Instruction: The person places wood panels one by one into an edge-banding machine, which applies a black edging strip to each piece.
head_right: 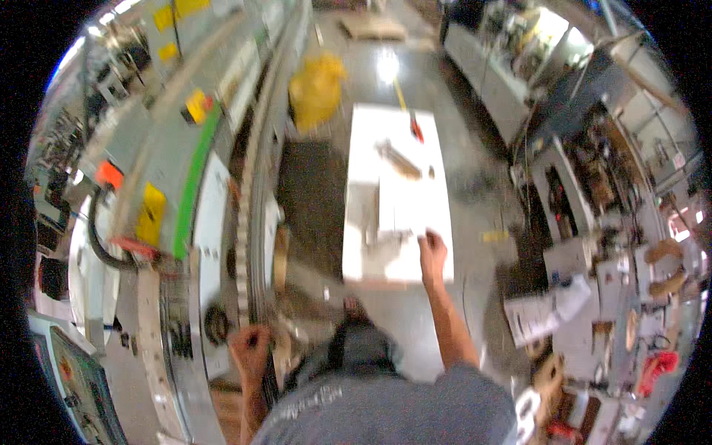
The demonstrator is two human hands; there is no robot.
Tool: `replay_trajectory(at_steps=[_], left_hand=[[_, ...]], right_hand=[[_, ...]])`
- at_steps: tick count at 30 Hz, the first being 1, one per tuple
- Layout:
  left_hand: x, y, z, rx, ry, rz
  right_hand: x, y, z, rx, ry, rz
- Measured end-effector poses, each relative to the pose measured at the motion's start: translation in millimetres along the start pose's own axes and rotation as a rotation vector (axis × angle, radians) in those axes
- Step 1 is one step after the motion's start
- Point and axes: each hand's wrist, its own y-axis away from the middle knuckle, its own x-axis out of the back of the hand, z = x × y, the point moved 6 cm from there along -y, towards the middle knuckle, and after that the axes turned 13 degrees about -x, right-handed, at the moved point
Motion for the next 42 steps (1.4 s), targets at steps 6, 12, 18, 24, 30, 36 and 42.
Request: replay_trajectory(at_steps=[6,12,18,24,30,36,42], left_hand=[[-32.0,-12.8,7.9,-0.018,0.142,-0.011],[-46.5,-31.0,4.6,-0.018,0.167,-0.004],[-50.1,-27.3,-5.2,-0.008,0.173,-0.007],[-43.2,-27.1,19.2,-0.078,0.068,0.164],[-22.6,-45.1,65.4,-0.339,-0.104,0.265],[45.5,9.8,15.3,0.079,-0.327,0.366],[129.7,79.1,-58.5,0.227,-0.589,0.532]], right_hand=[[-14.6,-29.7,52.5,-0.283,-0.068,-0.186],[-25.6,-42.7,53.2,-0.323,-0.161,-0.234],[11.1,-39.3,71.6,-0.377,-0.758,-0.237],[-22.0,63.9,-34.6,-0.142,-0.409,-0.452],[-167.8,225.2,-78.9,0.067,-0.192,-1.030],[-241.1,342.8,-83.2,0.210,0.081,-1.391],[-278.4,429.5,-73.6,0.214,0.038,-1.700]])
